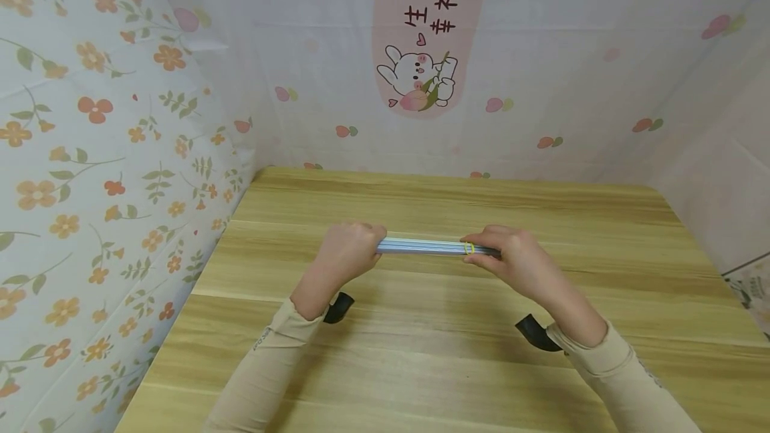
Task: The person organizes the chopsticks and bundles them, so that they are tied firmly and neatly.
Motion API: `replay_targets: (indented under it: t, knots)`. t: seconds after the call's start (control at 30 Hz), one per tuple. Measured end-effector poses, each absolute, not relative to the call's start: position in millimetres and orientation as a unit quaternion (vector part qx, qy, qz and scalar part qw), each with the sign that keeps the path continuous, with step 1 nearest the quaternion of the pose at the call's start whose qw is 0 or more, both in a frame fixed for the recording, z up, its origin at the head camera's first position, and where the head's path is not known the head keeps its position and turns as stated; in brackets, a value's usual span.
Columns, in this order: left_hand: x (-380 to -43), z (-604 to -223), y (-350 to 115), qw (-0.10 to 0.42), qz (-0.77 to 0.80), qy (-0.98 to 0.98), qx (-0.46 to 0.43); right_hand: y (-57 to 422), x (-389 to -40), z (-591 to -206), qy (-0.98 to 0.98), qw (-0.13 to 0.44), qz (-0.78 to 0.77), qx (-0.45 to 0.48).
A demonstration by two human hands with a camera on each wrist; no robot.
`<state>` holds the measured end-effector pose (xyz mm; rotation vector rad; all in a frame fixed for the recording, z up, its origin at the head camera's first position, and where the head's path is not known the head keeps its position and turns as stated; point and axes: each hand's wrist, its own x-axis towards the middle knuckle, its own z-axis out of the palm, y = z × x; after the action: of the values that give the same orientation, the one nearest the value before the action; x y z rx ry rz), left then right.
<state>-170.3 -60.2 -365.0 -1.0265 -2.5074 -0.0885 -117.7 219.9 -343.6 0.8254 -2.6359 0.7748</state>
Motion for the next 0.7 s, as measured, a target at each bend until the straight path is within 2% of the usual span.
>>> replay_targets:
  t: [0.7]
  knots:
    - [-169.1, -364.3, -56.2, 0.212, -0.029, -0.904, -0.369, 208.3, -117.0, -351.2, -0.932, 0.200, 0.163, 0.254]
